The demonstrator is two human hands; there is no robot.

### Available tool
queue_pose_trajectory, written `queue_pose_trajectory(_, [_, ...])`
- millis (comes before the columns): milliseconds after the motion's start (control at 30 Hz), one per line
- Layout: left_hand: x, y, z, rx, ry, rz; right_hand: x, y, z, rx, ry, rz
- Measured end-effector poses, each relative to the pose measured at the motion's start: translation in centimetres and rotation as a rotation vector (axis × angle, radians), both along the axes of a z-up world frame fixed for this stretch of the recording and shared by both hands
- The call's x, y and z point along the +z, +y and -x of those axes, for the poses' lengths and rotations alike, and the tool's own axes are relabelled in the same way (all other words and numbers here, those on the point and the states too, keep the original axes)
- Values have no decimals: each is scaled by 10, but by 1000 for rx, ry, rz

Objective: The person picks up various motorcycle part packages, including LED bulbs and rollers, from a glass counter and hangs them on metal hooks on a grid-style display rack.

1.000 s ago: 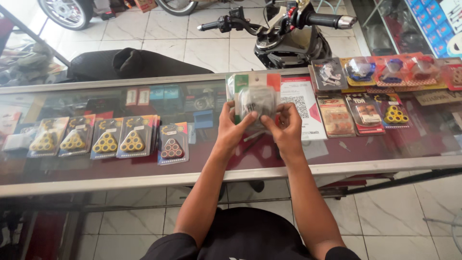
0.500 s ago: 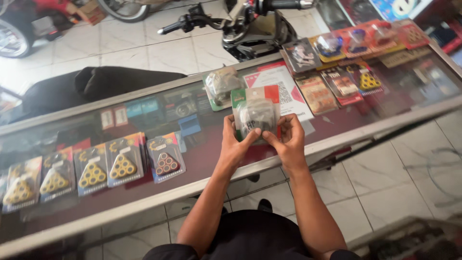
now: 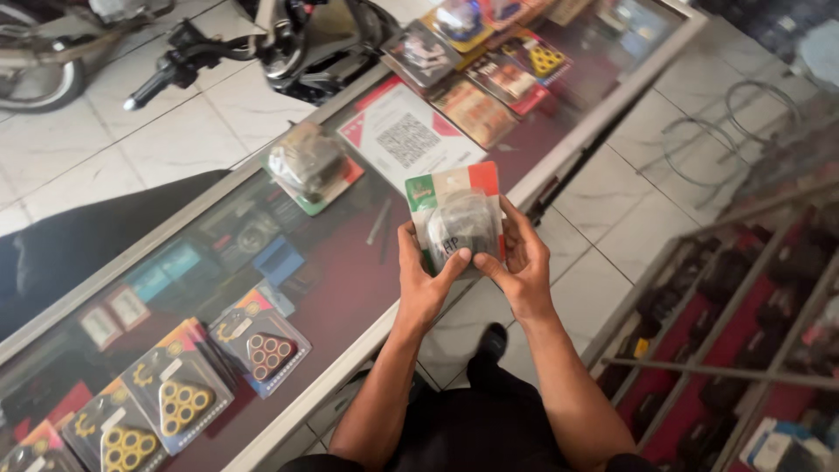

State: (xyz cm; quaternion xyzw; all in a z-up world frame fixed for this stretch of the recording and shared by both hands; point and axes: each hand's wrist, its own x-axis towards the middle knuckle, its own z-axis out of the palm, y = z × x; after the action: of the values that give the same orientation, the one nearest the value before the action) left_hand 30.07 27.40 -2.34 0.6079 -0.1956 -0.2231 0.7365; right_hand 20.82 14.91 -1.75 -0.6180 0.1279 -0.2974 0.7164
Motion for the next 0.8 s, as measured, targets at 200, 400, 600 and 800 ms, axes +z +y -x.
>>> queue_pose_trajectory(200, [16,-17,19,-149,-84,40,13,-6,35,-113,-79,49])
queue_pose_trajectory(400, [24,-54,50,-268,-120,63,18,-34,80,-195,-79,23])
queue_pose_trajectory(600, [22,-108,84,-397,-119,59,13,-73,124,-332,-70,17])
queue_pose_trajectory(800, [28,-163,119,-522,-107,55,20,-117,166,-440,-87,59])
